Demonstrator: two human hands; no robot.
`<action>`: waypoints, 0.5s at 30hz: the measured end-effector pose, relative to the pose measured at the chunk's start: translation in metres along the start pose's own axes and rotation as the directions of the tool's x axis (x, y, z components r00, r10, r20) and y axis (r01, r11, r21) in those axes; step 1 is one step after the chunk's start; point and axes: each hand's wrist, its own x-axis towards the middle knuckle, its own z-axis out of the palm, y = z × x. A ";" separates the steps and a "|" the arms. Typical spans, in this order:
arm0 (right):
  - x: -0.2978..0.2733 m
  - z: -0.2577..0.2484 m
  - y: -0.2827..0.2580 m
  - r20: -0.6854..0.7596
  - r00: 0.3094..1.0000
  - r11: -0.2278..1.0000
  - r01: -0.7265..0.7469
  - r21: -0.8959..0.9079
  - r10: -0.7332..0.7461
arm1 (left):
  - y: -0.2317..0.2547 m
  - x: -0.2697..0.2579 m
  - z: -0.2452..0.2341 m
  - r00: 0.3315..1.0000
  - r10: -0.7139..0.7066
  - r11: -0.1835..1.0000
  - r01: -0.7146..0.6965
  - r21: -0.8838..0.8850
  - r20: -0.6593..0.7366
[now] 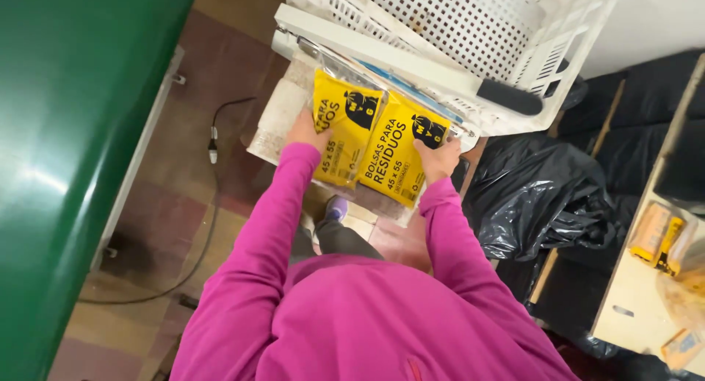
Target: Folding black plastic bags and placing them into yellow plastic packaging sleeves.
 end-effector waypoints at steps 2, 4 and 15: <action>-0.001 0.007 0.004 0.106 0.991 0.986 -0.100 0.136 0.085 | -0.007 -0.015 -0.008 0.999 -0.027 0.997 0.028 -0.074 0.020; -0.007 0.009 0.003 0.225 0.963 0.944 -0.205 0.258 0.148 | -0.022 -0.025 -0.011 0.998 -0.057 0.987 0.062 -0.148 0.040; -0.096 -0.006 -0.055 0.393 0.919 0.746 -0.270 0.608 0.011 | -0.102 -0.057 -0.032 0.995 -0.022 0.876 -0.028 -0.481 -0.097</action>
